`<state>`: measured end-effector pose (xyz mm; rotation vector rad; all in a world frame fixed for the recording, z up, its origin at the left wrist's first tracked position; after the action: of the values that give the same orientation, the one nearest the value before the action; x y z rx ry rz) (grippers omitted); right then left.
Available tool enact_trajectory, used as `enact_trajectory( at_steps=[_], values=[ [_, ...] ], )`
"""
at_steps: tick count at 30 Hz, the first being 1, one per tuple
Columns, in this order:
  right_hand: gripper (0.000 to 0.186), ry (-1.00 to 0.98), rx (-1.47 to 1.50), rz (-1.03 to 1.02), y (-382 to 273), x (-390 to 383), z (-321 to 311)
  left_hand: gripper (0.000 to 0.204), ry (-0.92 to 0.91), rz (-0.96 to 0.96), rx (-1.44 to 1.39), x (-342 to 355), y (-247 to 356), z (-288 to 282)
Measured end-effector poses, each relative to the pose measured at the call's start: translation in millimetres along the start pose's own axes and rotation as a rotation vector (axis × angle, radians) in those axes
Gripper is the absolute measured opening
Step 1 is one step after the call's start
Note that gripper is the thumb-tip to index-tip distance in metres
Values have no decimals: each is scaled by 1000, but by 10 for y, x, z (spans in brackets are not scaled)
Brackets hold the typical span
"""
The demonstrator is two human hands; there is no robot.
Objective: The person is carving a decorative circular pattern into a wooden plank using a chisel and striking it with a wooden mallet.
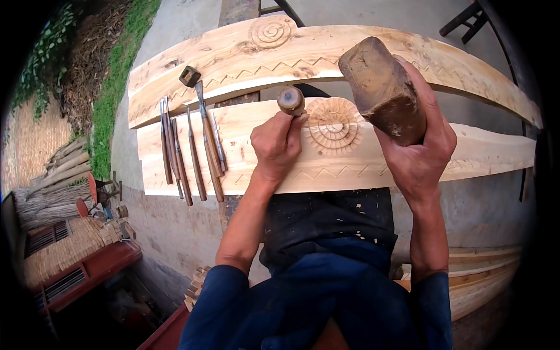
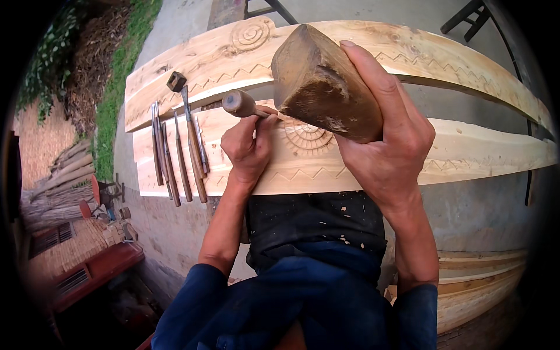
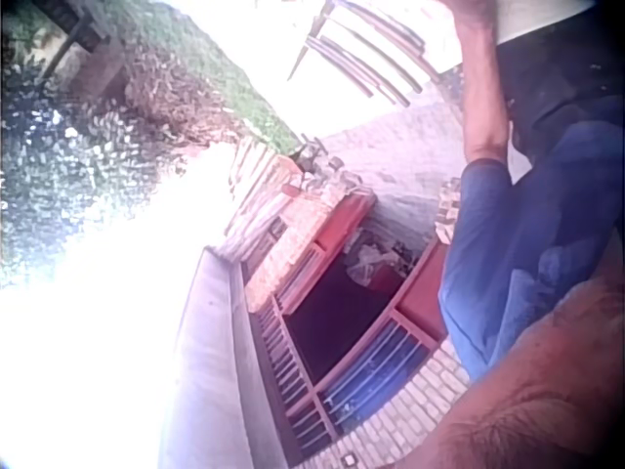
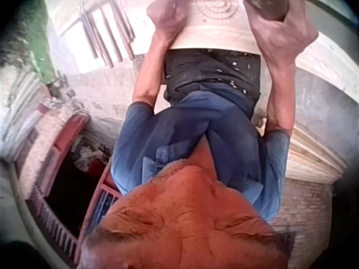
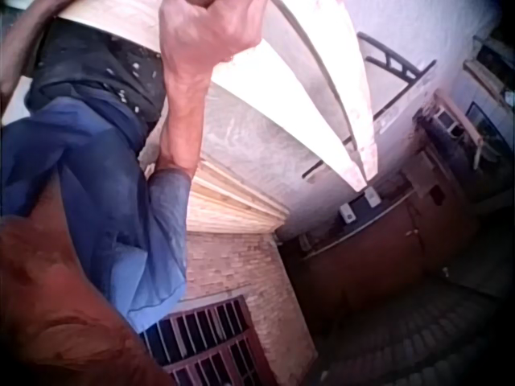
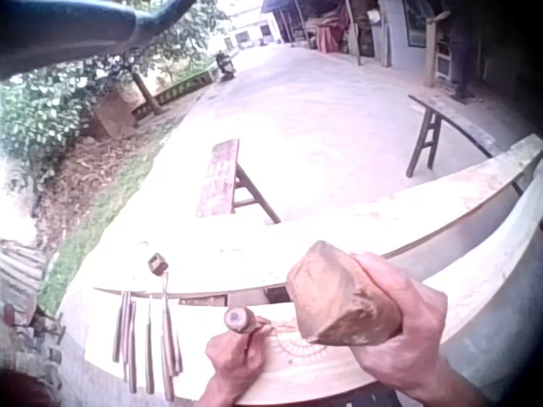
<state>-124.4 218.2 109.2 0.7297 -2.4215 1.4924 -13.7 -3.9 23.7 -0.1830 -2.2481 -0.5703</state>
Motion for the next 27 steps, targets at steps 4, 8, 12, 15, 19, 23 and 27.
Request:
enact_trajectory(
  at_steps=[4, 8, 12, 15, 19, 23, 27],
  values=[
    [84, 28, 8, -83, -130, 114, -16, 23, 1, 92, 56, 8, 30, -25],
    [82, 113, -17, -89, -157, 105, -120, 30, -13, 116, 40, 67, 65, -1],
    [74, 150, 38, -1, -283, 121, -131, 25, 28, 127, 25, 66, 60, 40],
    [64, 196, 230, -106, -234, 125, 24, 33, -4, 138, 53, 25, 53, 11],
    [69, 4, -318, -244, -374, 244, -56, 33, -24, 190, 19, 59, 22, -3],
    [60, 223, 406, 15, -246, 17, -222, 32, -48, 170, 6, 74, 127, 47],
    [89, 55, -387, -226, -218, 227, 14, 28, -33, 182, 22, 66, 82, 3]
  ],
)
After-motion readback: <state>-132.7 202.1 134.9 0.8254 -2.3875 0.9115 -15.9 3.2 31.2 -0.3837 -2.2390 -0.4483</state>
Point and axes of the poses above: each hand's wrist, its own x-axis towards the middle knuckle, its own z-axis out of the palm, y = z × x, the point moved 2 cm from there along x, towards the middle knuckle, and after that the axes turned 14 degrees about z, right-handed, at the moved point
